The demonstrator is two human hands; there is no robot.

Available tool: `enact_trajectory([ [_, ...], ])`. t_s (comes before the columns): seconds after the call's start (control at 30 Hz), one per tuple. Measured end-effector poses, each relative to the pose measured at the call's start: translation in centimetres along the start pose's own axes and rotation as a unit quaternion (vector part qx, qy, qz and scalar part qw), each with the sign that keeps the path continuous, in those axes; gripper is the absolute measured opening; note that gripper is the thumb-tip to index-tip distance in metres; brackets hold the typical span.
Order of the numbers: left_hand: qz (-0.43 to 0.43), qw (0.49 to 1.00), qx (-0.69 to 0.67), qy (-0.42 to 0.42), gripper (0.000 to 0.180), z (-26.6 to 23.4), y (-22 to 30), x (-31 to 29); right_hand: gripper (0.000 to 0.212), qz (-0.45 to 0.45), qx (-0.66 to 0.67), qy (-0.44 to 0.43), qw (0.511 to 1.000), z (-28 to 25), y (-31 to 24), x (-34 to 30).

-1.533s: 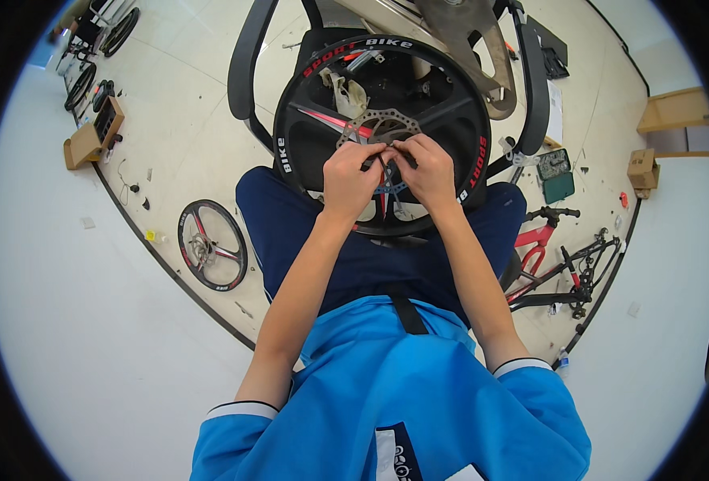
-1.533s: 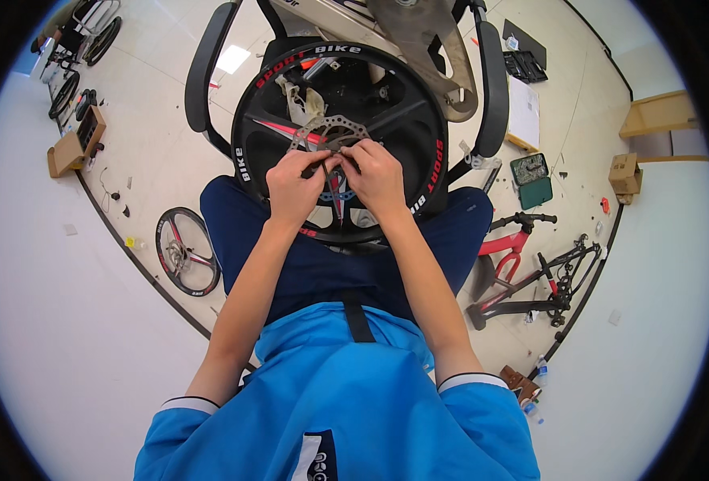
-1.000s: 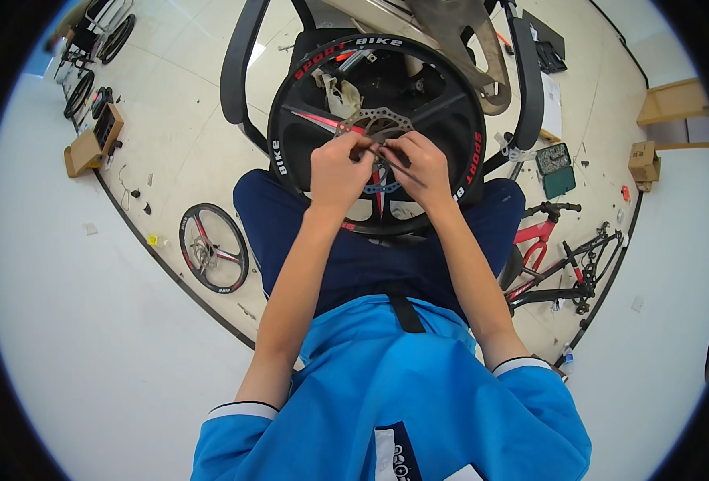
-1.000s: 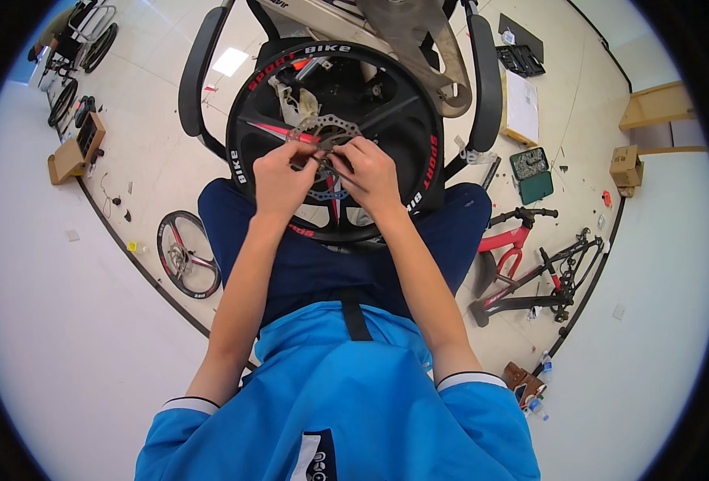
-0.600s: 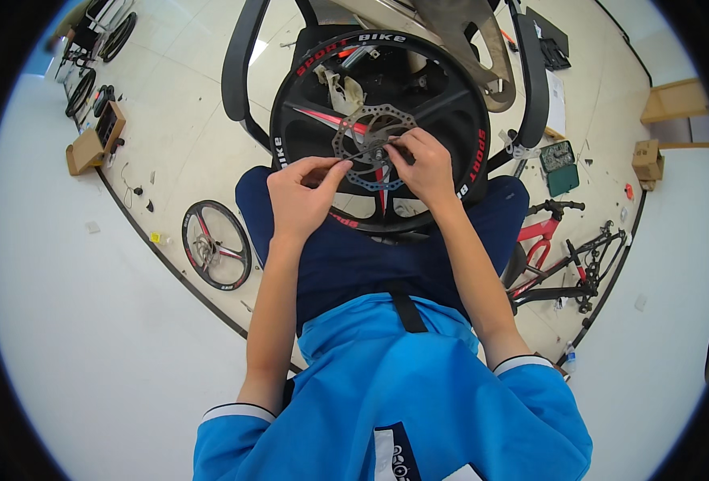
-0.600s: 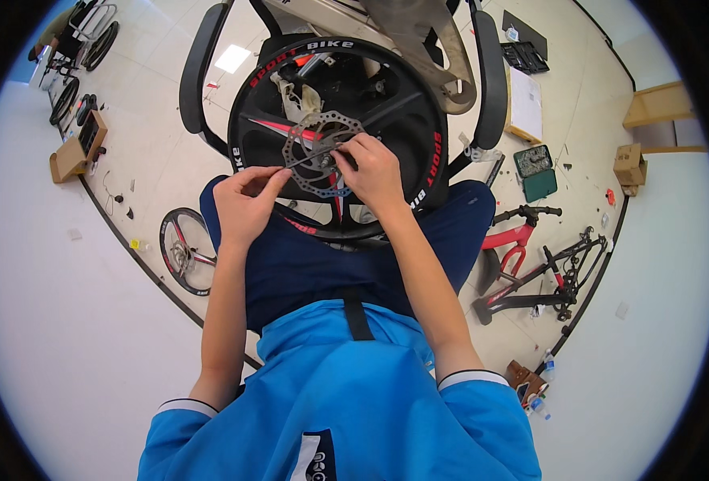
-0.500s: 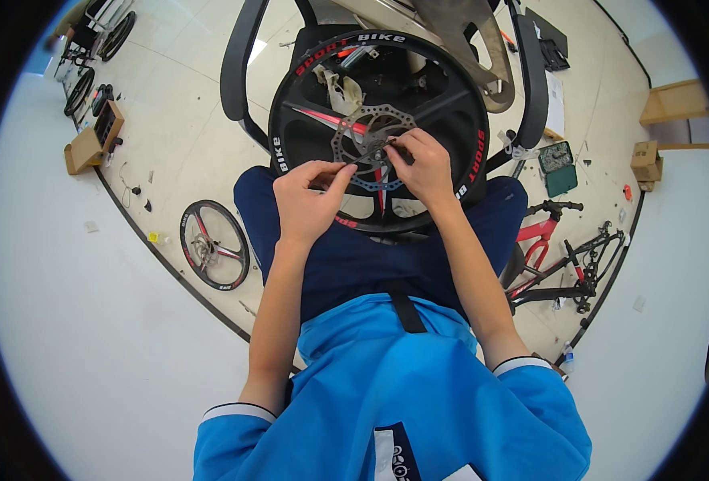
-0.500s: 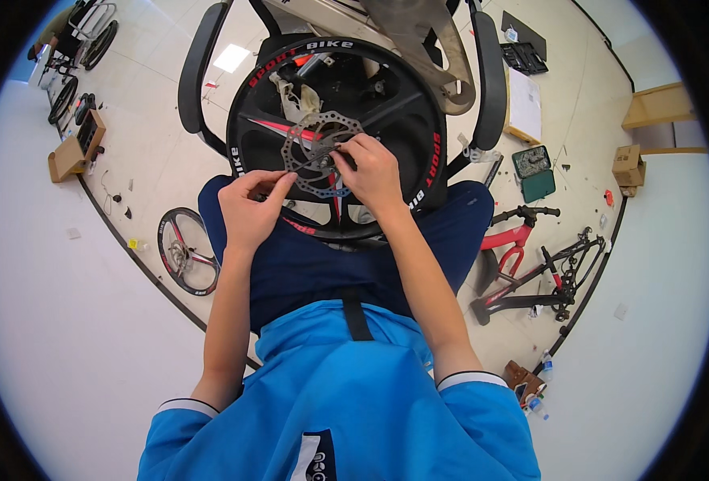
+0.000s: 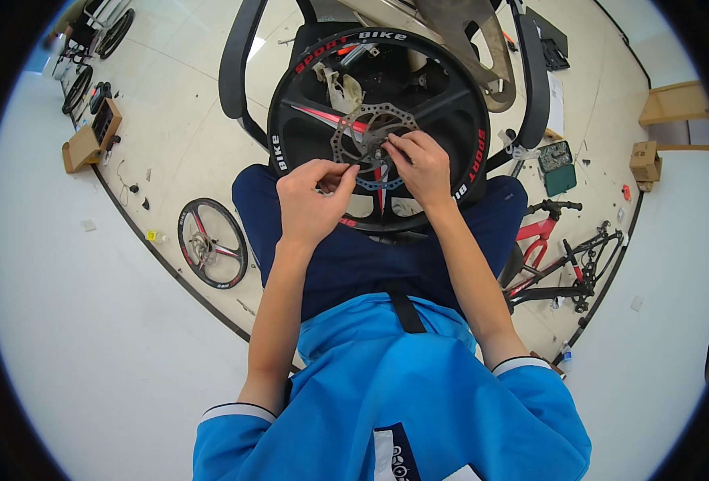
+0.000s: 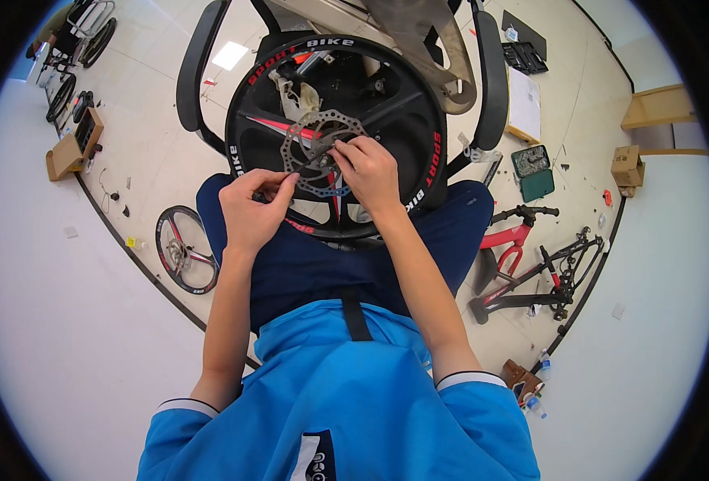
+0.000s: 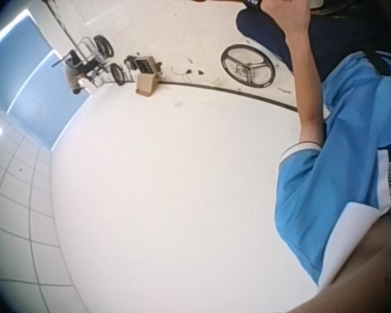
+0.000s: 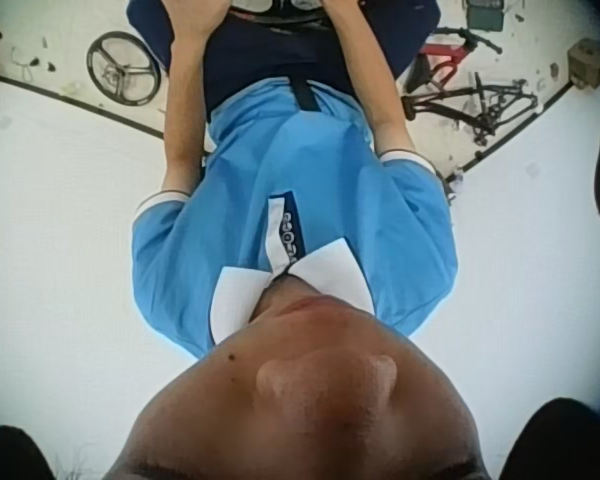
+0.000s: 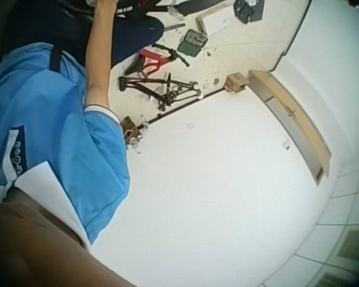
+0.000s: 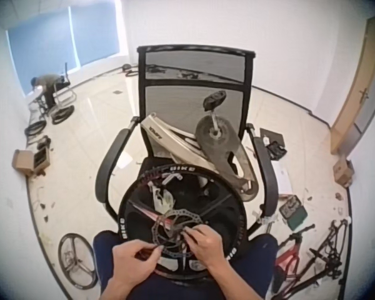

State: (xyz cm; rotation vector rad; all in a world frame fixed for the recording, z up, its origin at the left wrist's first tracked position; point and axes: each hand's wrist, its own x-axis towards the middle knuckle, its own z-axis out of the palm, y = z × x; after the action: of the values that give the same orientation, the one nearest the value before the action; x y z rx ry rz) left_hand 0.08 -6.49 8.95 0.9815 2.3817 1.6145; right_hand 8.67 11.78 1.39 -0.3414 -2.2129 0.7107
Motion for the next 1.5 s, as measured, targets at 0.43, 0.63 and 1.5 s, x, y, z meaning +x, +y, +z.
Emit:
enact_trajectory([
  [0.43,-0.025,0.999,0.027,-0.019,0.012,0.6,1.4,1.0,0.016,-0.012,-0.007,-0.007,1.000,-0.2,0.0,0.0],
  [0.63,-0.036,0.998,0.051,-0.019,0.013,1.7,2.6,1.3,0.016,0.002,-0.001,-0.015,1.000,-0.3,-0.1,-0.1],
  [1.5,-0.034,0.971,-0.193,-0.135,0.017,2.9,-1.3,2.4,0.016,0.005,0.023,-0.024,0.999,-0.6,-1.8,-0.1],
])
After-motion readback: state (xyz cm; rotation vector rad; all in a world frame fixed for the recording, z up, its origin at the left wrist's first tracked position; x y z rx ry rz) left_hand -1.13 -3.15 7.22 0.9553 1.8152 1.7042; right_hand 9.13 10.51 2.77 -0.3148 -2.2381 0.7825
